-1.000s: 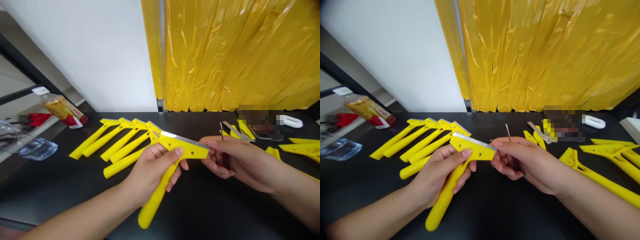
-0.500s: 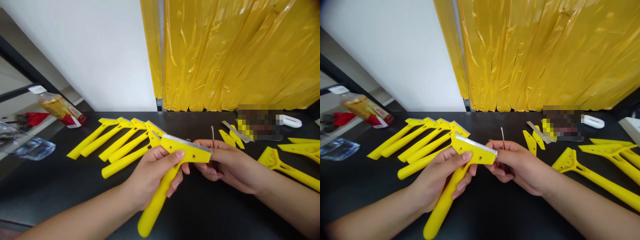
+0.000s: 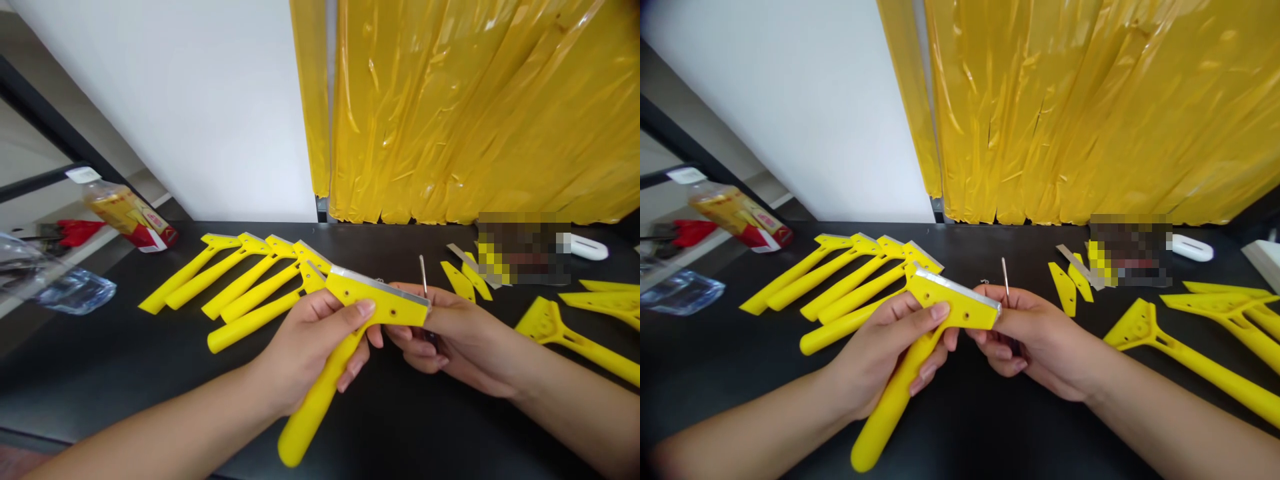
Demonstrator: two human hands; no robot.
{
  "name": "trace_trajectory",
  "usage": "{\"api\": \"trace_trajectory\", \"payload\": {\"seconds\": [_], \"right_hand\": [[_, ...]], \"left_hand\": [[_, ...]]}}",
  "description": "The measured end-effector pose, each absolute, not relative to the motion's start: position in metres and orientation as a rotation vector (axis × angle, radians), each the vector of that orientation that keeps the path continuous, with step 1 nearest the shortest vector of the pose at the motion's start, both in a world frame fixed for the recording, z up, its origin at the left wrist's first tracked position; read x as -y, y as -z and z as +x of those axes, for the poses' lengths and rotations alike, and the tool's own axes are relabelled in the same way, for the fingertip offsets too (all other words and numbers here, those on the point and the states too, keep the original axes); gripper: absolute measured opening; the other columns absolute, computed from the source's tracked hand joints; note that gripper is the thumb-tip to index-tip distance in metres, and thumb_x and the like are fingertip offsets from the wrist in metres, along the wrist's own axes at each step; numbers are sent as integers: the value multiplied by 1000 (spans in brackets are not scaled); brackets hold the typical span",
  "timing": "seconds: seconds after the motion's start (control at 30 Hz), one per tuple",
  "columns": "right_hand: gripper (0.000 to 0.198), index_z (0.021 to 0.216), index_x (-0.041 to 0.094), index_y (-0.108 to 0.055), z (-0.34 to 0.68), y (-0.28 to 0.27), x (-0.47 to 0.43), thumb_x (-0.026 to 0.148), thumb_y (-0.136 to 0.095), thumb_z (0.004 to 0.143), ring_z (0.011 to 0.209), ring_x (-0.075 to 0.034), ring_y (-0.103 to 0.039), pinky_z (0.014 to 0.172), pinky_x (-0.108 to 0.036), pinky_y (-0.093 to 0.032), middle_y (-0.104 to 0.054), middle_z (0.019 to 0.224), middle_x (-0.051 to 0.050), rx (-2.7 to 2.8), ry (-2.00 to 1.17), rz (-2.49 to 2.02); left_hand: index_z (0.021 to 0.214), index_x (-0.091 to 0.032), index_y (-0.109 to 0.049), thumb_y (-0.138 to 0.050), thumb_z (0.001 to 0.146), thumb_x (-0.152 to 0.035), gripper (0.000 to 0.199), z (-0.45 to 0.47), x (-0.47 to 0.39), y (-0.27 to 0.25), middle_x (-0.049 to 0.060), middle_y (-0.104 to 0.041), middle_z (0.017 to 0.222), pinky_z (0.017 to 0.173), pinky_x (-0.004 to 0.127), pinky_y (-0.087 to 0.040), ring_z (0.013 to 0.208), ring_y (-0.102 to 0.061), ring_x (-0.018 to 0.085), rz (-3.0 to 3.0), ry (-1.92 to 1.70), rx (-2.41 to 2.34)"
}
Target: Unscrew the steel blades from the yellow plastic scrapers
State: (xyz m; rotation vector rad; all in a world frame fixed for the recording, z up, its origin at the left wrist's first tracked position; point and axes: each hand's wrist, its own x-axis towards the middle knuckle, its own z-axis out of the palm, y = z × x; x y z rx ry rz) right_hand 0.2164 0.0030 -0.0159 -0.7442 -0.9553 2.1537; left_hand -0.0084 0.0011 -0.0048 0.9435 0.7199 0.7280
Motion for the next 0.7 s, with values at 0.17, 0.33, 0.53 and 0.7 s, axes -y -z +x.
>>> {"api": "trace_trajectory", "payload": {"seconds": [0.17,0.33,0.53,0.7], "right_hand": [[19,92,18,-68,211,14,-1,32,-79,95,57,-4,-32,47,-18,-21,-57,79,2,910,-2137,-754],[18,92,17,-68,214,12,-4,32,-77,97,59,-5,-35,49,-18,-23,-57,79,1,903,-2096,-793],[19,94,17,-71,218,12,-4,35,-77,98,61,-6,-37,49,-18,-24,-59,84,-1,940,-2119,-751],[14,99,17,-74,217,15,-3,31,-76,99,64,-6,-33,50,-17,-26,-58,87,-1,847,-2149,-738]], "left_hand": [[90,-14,-72,-70,104,-48,37,-9,-2,6,4,-70,82,41,18,-39,43,-52,5,953,-730,-729],[86,-15,-71,-72,103,-46,35,-7,-2,5,2,-68,76,39,16,-39,42,-50,4,919,-777,-751],[84,-14,-70,-70,104,-48,39,-8,-3,6,1,-65,68,39,16,-38,40,-49,5,925,-762,-762],[89,-12,-73,-72,103,-45,35,-8,-2,6,3,-68,79,40,15,-40,45,-51,5,917,-796,-744]]}}
